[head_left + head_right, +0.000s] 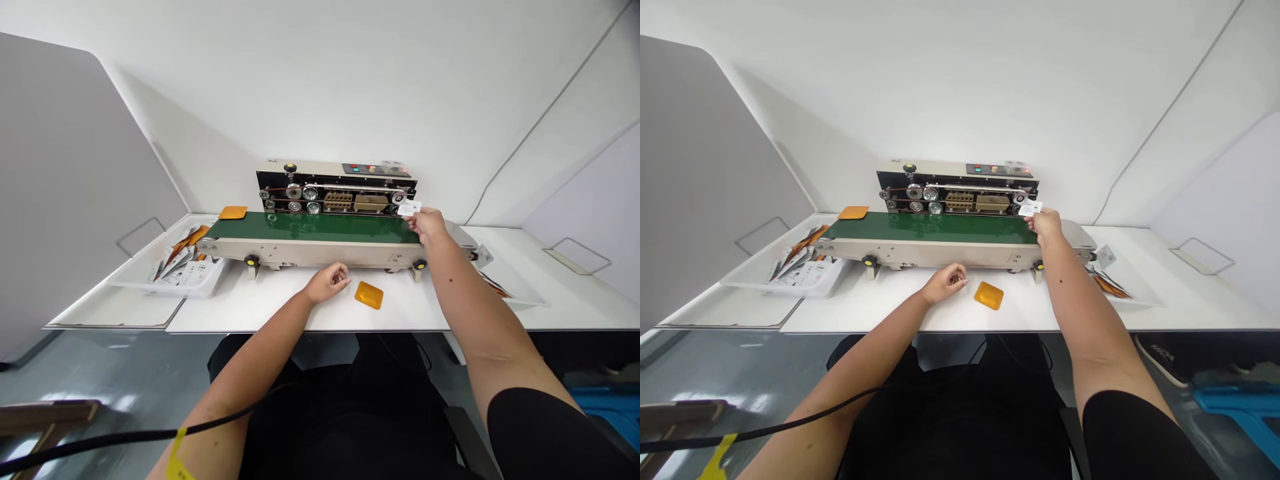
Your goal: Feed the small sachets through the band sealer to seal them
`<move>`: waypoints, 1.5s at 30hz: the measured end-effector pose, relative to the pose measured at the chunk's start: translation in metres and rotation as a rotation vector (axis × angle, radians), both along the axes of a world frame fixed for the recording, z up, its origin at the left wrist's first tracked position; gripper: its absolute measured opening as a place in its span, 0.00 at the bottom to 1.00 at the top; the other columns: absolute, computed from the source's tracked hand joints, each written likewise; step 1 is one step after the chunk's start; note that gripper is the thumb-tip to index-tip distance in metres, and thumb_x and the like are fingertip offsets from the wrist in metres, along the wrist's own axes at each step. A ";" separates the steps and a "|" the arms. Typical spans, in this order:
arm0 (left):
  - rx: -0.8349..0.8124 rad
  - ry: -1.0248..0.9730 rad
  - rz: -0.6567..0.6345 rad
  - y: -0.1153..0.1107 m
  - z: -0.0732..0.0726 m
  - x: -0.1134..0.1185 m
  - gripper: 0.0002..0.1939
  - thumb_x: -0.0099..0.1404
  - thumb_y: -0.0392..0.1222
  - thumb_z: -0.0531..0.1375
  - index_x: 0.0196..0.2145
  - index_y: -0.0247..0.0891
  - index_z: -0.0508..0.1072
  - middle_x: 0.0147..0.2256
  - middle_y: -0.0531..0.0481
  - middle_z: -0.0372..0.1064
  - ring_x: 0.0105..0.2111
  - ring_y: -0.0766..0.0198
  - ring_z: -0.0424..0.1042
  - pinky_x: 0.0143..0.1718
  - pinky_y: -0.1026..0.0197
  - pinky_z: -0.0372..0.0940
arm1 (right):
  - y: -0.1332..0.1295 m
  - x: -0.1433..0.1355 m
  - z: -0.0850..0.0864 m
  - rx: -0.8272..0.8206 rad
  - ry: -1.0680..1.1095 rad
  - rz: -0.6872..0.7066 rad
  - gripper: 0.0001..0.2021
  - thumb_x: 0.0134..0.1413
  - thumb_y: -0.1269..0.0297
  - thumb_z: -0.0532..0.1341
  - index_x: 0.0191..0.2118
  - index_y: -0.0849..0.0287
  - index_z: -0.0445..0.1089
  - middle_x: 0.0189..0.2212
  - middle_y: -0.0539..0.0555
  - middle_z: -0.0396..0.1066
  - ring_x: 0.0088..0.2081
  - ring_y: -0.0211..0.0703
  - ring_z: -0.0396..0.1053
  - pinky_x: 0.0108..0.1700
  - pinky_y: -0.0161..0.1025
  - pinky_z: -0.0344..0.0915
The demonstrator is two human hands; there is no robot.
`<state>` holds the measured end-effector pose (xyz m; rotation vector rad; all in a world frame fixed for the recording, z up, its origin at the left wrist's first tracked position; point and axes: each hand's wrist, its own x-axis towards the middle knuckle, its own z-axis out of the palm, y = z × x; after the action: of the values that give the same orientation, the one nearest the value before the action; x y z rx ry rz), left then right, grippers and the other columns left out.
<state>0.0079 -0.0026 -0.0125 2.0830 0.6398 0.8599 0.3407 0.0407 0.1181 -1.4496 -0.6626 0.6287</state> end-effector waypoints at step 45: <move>0.104 0.162 0.036 0.000 0.005 0.002 0.07 0.66 0.44 0.59 0.38 0.38 0.73 0.30 0.53 0.72 0.28 0.67 0.66 0.31 0.65 0.60 | -0.143 -0.136 -0.157 -0.032 -1.117 0.562 0.25 0.58 0.61 0.62 0.61 0.53 0.66 0.59 0.60 0.68 0.61 0.57 0.62 0.63 0.56 0.56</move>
<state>0.0102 -0.0021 -0.0075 2.2581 0.7338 0.7637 0.2047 -0.1019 -0.0387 -1.5857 -1.9774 0.1790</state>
